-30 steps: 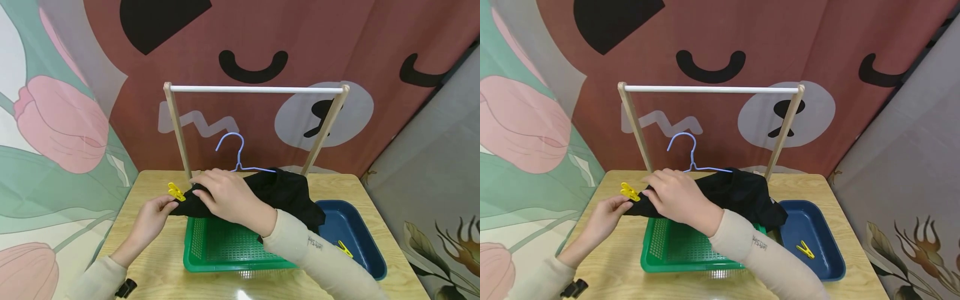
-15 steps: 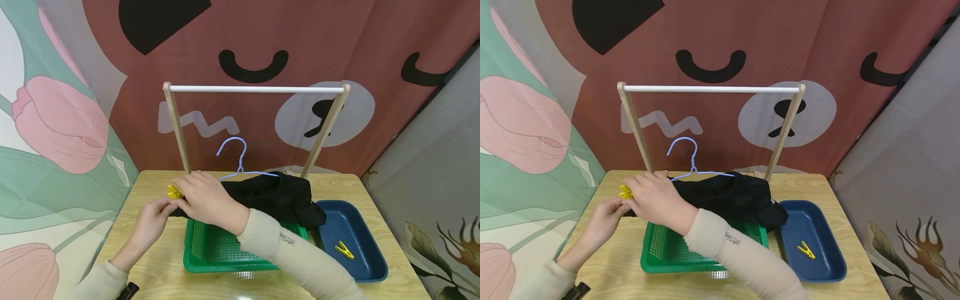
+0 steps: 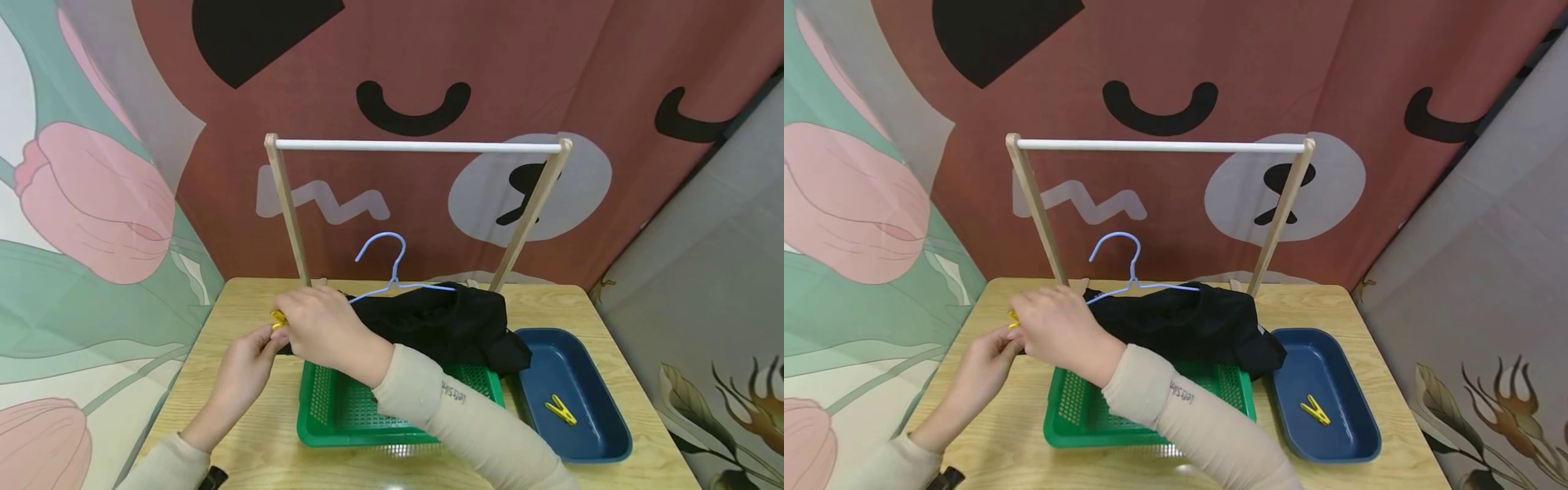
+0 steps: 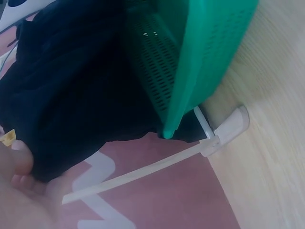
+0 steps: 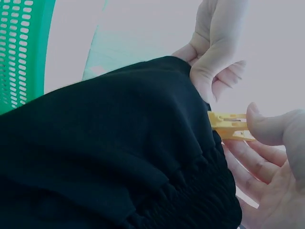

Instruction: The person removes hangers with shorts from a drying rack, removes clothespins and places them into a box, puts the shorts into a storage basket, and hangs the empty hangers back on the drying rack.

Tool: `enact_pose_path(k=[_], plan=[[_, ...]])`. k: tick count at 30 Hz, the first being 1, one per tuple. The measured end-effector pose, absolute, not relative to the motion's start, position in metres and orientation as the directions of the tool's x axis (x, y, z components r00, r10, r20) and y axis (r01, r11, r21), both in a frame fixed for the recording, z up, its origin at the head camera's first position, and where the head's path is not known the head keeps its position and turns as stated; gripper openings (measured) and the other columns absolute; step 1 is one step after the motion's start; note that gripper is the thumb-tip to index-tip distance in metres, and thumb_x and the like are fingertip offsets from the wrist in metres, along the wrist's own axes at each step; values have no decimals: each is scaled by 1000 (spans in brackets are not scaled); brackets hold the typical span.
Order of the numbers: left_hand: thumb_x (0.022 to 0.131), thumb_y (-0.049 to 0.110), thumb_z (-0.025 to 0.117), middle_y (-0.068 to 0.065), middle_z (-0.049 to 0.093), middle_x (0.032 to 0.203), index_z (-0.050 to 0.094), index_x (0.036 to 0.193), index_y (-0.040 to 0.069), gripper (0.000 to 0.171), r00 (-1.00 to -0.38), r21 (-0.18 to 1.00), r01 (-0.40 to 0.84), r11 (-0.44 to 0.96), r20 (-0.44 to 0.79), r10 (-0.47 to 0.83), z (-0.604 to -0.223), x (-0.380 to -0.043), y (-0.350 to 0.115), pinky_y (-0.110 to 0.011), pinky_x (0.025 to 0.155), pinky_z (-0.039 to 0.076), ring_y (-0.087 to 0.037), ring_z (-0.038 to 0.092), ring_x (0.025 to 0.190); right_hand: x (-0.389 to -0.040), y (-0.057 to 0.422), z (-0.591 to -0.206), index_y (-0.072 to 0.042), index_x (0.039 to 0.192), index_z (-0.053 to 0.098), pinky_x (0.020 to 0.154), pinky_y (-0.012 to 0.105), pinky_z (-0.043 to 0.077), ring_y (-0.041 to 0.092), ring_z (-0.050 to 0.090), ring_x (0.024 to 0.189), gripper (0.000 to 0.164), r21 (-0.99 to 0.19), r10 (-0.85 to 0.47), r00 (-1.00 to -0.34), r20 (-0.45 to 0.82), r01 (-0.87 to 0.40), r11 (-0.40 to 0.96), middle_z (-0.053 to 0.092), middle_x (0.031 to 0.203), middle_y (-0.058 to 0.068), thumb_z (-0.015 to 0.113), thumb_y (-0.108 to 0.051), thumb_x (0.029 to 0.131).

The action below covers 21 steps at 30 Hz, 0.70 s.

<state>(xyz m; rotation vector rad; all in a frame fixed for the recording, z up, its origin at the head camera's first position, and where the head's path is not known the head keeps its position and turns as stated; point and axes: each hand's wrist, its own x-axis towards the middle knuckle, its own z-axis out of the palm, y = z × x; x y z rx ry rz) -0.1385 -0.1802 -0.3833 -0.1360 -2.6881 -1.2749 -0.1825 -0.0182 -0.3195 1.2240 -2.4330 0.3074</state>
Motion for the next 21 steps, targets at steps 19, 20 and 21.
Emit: enact_pose_path(k=[19,20,21], plan=[[82,-17,67,8,37,54,55,64,6,32,-822,588,375,716,569,-37,-403,-135,-175,-22,40,27,-1,25,48,-173,-23,-320,-16,79,59,55,20,38,6,46,60,25,1,-688,-391,612,-869,495,54,71,-8,84,-20,80],[83,-17,66,8,35,55,53,63,7,34,-825,593,373,713,565,-38,-403,-135,-175,-21,40,26,0,24,48,-172,-23,-319,-16,78,59,54,20,37,7,45,59,24,-5,-685,-385,619,-873,487,53,70,-7,82,-17,81],[83,-17,66,9,33,55,50,63,9,36,-827,597,371,711,560,-38,-403,-134,-175,-21,40,26,0,24,48,-172,-23,-319,-16,77,59,54,20,36,7,44,58,22,-11,-680,-379,627,-878,479,53,69,-7,80,-13,81]])
